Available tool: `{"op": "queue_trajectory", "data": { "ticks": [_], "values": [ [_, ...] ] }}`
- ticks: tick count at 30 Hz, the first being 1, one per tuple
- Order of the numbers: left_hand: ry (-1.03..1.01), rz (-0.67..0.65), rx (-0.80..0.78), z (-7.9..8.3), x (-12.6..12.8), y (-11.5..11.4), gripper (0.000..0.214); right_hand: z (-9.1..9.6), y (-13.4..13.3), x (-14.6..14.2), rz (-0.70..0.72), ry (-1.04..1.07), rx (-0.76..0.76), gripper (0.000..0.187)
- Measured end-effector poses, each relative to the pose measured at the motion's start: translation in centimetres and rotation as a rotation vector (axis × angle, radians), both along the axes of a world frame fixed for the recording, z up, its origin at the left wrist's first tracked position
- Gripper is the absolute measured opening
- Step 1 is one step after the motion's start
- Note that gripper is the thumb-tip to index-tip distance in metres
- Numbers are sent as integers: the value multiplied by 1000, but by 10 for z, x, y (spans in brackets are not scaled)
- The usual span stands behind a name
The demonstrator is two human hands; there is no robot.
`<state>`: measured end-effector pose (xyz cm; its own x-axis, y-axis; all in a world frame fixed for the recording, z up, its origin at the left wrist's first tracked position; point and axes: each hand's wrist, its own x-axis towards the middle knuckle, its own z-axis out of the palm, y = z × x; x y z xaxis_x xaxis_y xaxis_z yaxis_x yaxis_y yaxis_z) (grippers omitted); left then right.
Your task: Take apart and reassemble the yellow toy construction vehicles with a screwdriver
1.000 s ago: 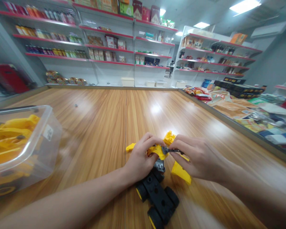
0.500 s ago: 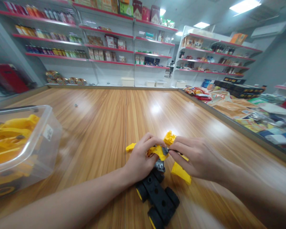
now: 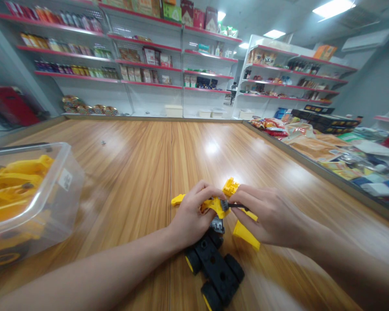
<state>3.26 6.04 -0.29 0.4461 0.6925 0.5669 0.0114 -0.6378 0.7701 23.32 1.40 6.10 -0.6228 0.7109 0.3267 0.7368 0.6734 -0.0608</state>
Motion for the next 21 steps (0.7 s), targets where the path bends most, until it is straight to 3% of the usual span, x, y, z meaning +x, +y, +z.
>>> {"op": "queue_trajectory", "data": {
  "ticks": [4, 9, 15, 21],
  "values": [
    [3, 3, -2, -1, 0, 0, 49, -1, 1, -1, -5, -42, 39, 23],
    [-2, 4, 10, 0, 0, 0, 48, -1, -1, 1, -4, 1, -30, 15],
    [-14, 13, 3, 0, 1, 0, 46, -2, 2, 0, 7, -66, 51, 25],
    [-11, 13, -1, -1, 1, 0, 47, -4, 1, 1, -13, -92, 41, 28]
  ]
}}
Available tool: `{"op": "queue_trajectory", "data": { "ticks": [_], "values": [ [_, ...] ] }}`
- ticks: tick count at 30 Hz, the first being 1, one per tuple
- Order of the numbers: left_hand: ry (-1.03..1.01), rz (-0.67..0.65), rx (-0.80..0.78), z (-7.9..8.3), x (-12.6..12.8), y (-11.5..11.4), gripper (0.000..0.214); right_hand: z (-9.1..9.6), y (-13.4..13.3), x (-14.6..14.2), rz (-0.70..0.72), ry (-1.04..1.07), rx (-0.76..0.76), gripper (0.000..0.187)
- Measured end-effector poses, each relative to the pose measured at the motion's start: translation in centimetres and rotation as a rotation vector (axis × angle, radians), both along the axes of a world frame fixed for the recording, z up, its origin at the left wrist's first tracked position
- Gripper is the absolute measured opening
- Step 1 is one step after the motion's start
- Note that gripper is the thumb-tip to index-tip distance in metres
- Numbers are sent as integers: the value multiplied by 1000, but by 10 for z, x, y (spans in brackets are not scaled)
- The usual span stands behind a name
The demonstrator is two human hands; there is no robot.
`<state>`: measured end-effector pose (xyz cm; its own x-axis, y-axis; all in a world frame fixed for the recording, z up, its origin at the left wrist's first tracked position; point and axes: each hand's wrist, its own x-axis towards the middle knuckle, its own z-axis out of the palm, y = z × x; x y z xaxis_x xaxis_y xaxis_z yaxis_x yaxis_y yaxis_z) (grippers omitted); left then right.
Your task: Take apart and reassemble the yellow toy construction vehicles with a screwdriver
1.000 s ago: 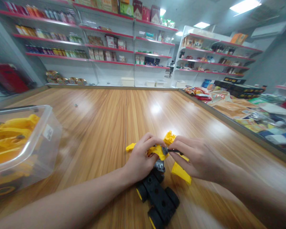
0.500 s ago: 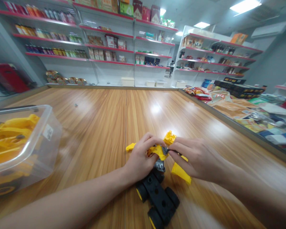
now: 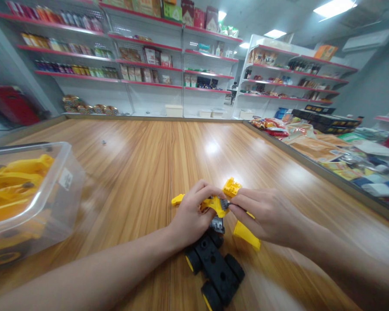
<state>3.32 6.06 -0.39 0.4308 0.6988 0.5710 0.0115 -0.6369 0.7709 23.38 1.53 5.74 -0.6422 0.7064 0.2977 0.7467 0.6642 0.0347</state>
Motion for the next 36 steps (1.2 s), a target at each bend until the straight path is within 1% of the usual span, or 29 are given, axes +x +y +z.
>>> {"op": "queue_trajectory", "data": {
  "ticks": [5, 11, 15, 19, 25, 30, 36],
  "values": [
    [1, -13, 9, 0, 0, 0, 48, 2, -2, 1, 9, 90, -62, 14],
    [4, -5, 8, 0, 0, 0, 46, -1, 0, 1, 31, 48, -15, 22],
    [3, -10, 12, 0, 0, 0, 47, -3, 0, 1, 16, 31, -13, 24],
    [7, -4, 14, 0, 0, 0, 48, -3, -2, -1, -9, 80, -70, 24],
    [4, 5, 13, 0, 0, 0, 48, -2, -4, -5, -56, 209, -157, 21],
    [7, 11, 13, 1, 0, 0, 49, -5, -5, -7, -129, 284, -222, 21],
    [32, 42, -90, -2, 0, -2, 56, -5, -5, -9, -194, 321, -245, 22]
  ]
}}
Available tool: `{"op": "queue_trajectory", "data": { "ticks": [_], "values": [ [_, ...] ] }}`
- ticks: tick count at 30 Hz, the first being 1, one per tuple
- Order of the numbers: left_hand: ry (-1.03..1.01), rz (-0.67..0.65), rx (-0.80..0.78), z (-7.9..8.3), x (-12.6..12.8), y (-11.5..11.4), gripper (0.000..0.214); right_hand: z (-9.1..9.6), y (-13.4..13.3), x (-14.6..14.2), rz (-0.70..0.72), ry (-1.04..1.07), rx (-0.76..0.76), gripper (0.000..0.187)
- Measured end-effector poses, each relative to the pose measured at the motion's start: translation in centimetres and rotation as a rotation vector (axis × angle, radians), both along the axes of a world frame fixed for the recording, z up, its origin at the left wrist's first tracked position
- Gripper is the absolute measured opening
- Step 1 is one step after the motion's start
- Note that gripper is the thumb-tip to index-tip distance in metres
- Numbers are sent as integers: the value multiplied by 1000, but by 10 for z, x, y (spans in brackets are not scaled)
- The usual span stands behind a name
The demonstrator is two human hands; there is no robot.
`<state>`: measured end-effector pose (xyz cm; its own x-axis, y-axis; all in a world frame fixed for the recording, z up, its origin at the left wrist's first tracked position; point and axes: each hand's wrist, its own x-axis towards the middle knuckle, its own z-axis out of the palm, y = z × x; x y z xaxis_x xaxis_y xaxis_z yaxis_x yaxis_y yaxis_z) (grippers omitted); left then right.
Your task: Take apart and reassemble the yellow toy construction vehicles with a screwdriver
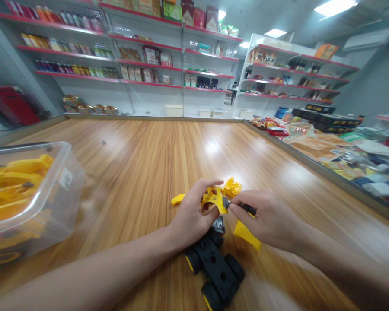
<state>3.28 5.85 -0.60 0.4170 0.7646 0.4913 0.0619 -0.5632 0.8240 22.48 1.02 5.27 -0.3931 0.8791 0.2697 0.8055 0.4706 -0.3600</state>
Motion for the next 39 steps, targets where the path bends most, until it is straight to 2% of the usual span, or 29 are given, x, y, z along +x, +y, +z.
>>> {"op": "queue_trajectory", "data": {
  "ticks": [5, 10, 21, 26, 30, 34, 39],
  "values": [
    [-16, -1, -47, -1, 0, -1, 57, 3, 1, 0, -9, 18, 5, 24],
    [19, -9, 21, 2, -1, 0, 47, 0, 1, 0, -12, 19, 7, 24],
    [31, 14, 48, 3, 0, -1, 46, -2, 2, 0, -19, 14, -4, 24],
    [-29, 65, -27, -1, 1, -2, 40, -2, 3, 4, 11, 28, 84, 15],
    [-147, 114, -143, -1, 3, -1, 37, -1, 4, 7, 3, -13, 121, 16],
    [-266, 88, -277, 2, 4, 1, 36, -2, 6, 8, -26, -85, 117, 16],
    [-330, 98, -316, 1, 5, 4, 36, -7, 8, 10, -67, -165, 70, 13]
  ]
}}
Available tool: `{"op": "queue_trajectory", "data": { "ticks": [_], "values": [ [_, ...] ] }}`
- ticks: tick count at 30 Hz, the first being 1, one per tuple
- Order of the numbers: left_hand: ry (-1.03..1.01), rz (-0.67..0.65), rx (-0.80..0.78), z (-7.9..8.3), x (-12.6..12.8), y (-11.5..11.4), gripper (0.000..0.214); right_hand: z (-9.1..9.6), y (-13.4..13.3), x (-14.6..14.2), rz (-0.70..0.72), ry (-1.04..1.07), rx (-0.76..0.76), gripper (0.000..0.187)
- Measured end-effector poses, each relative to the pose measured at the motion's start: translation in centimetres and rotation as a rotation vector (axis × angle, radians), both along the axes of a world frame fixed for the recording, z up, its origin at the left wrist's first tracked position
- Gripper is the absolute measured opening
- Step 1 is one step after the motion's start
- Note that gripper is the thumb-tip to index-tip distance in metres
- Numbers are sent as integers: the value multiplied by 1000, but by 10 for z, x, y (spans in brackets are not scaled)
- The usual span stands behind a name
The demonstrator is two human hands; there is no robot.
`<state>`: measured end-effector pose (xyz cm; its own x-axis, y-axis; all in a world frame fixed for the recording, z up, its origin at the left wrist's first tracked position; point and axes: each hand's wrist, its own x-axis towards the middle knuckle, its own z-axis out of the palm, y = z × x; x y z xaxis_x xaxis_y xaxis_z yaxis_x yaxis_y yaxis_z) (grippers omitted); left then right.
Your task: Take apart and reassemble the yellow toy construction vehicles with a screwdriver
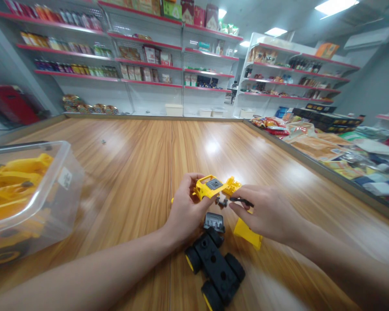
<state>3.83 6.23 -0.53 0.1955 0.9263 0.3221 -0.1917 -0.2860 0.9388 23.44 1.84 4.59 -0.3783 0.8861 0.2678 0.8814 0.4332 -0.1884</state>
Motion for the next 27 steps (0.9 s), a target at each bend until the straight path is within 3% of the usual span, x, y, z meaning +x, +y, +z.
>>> {"op": "queue_trajectory", "data": {
  "ticks": [10, 18, 27],
  "values": [
    [-58, 6, -7, 2, 0, 1, 29, 3, -7, -9, 300, -103, -185, 14],
    [-100, -75, -42, 1, 1, 1, 23, 2, -6, -10, 336, -170, -181, 21],
    [-135, -131, -64, 2, 2, 3, 25, 4, -5, -9, 261, -187, -133, 21]
  ]
}}
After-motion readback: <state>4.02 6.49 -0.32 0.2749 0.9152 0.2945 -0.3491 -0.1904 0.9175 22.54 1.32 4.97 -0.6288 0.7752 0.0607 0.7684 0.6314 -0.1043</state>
